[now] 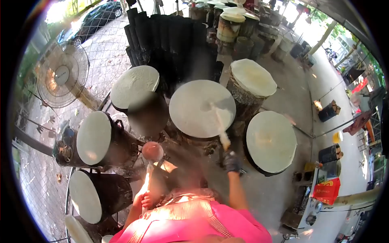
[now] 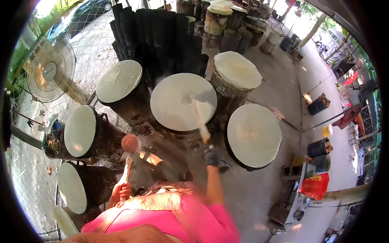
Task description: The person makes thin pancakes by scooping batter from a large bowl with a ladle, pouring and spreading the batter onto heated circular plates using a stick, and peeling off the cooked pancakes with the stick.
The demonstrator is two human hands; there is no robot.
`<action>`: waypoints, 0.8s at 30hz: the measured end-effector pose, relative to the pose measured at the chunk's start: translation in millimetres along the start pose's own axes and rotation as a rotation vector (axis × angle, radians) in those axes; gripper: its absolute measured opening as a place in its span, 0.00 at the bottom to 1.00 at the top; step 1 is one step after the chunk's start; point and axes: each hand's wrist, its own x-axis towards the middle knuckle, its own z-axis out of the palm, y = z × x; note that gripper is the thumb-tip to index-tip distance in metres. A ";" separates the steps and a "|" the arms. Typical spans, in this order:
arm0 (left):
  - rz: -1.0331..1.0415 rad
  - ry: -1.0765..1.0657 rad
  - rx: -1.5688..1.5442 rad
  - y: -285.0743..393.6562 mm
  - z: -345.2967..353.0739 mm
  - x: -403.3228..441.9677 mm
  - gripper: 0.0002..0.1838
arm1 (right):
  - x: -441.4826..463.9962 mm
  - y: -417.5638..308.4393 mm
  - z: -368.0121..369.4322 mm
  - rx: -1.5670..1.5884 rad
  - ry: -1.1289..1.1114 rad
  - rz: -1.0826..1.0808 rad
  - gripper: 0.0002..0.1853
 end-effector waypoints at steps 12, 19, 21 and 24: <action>-0.026 0.028 -0.067 -28.5 19.0 43.9 0.11 | 55.9 27.1 -10.9 -0.002 -0.064 0.443 0.18; -0.020 0.025 -0.074 -25.5 16.2 43.1 0.12 | 130.7 96.1 56.5 -0.181 -0.108 0.079 0.16; -0.025 0.019 -0.068 -16.4 13.7 41.4 0.12 | 81.5 3.0 34.1 -0.301 -0.338 0.300 0.16; -0.053 0.013 -0.062 -1.4 12.6 39.4 0.12 | 53.6 17.4 50.5 -0.250 -0.217 0.019 0.15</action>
